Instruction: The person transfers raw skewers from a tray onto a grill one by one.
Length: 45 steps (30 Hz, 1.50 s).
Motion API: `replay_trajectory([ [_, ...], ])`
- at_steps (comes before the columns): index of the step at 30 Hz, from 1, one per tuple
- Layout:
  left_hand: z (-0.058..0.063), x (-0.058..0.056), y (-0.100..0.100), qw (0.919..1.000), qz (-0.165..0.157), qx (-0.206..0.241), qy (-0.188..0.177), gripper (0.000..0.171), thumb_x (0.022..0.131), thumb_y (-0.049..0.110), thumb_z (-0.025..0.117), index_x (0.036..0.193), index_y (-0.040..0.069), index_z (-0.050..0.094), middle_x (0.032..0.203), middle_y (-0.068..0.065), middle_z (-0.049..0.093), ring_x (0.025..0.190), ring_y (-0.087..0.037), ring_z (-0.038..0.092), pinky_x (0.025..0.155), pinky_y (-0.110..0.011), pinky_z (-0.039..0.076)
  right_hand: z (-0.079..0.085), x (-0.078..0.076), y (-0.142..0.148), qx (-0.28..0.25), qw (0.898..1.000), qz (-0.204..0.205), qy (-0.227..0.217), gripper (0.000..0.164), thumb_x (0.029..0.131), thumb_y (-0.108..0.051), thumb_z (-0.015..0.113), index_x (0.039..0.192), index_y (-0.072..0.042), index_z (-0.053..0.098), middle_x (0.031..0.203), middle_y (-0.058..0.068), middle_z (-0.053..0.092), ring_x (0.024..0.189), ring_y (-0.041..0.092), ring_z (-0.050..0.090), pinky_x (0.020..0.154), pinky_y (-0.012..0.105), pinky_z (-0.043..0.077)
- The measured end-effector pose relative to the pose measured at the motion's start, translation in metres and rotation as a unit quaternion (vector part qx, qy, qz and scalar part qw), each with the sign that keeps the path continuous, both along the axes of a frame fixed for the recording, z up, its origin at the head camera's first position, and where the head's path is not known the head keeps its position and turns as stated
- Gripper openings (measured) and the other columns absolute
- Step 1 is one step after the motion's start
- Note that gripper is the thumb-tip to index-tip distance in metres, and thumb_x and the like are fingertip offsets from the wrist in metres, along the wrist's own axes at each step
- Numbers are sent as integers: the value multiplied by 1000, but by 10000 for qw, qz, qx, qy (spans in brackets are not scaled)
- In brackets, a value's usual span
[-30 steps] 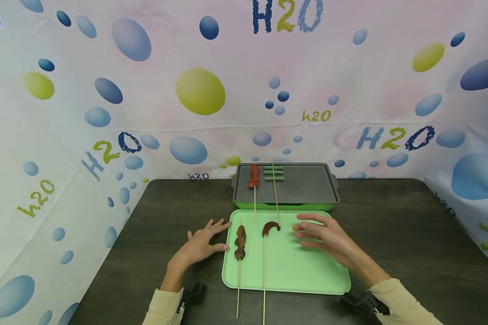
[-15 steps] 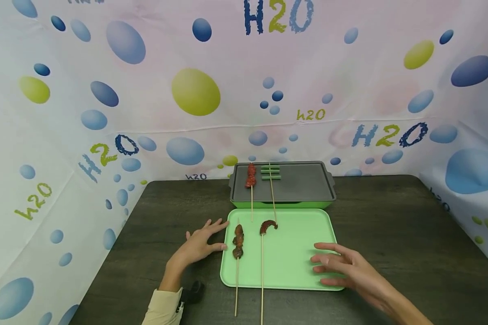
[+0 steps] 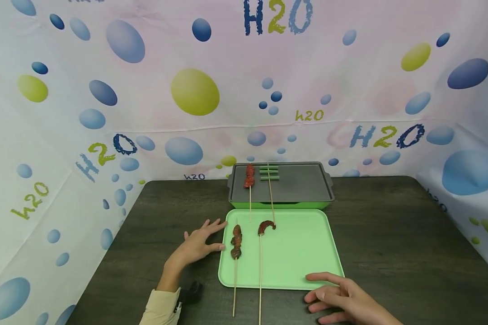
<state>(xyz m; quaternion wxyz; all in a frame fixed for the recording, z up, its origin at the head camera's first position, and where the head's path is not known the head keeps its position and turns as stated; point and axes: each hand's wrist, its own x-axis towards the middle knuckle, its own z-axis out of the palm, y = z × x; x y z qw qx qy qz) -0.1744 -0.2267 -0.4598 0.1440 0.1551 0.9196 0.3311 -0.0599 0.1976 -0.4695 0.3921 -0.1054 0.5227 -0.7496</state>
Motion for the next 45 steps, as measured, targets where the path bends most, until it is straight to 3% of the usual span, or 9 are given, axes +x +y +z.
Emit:
replay_trajectory([
  [8,0,0,2,10000,-66,43,-1,70,95,29,74,158,17,45,166,-13,30,155,-42,11,102,-87,-7,-11,8,-27,-286,9992,162,-224,46,112,-13,42,155,1,38,129,17,68,115,27,69,91,36,57],
  [18,0,-1,2,10000,-44,-16,37,70,95,30,74,158,18,45,166,-13,31,155,-42,12,102,-87,-6,-11,7,-63,-236,9988,161,-401,56,110,-16,48,159,3,29,130,18,68,115,31,70,93,38,57],
  [29,-1,0,0,10000,-39,-7,72,70,95,30,74,158,18,46,165,-13,32,155,-43,13,101,-88,-5,-21,1,-98,-910,9910,435,-884,62,110,-13,47,162,1,18,133,23,65,119,33,67,99,41,54],
  [36,-2,0,1,9999,-43,-18,90,71,94,30,75,157,18,46,165,-13,32,154,-43,13,100,-88,-4,-20,3,-106,-867,9924,-133,-867,59,107,-14,56,158,2,30,115,17,73,106,30,73,92,42,57],
  [42,-1,0,0,10000,-50,14,67,71,94,29,74,158,17,46,165,-13,32,155,-43,13,100,-88,-5,-19,8,-96,-391,9952,-695,-570,56,103,-10,62,153,3,40,105,14,75,93,23,77,78,34,61],
  [45,0,0,-1,10000,-33,-6,65,71,94,29,75,158,18,45,165,-13,32,155,-42,13,101,-88,-5,-20,11,-89,-238,9964,-755,-307,55,102,-10,63,150,5,43,103,15,75,92,23,77,72,30,61],
])
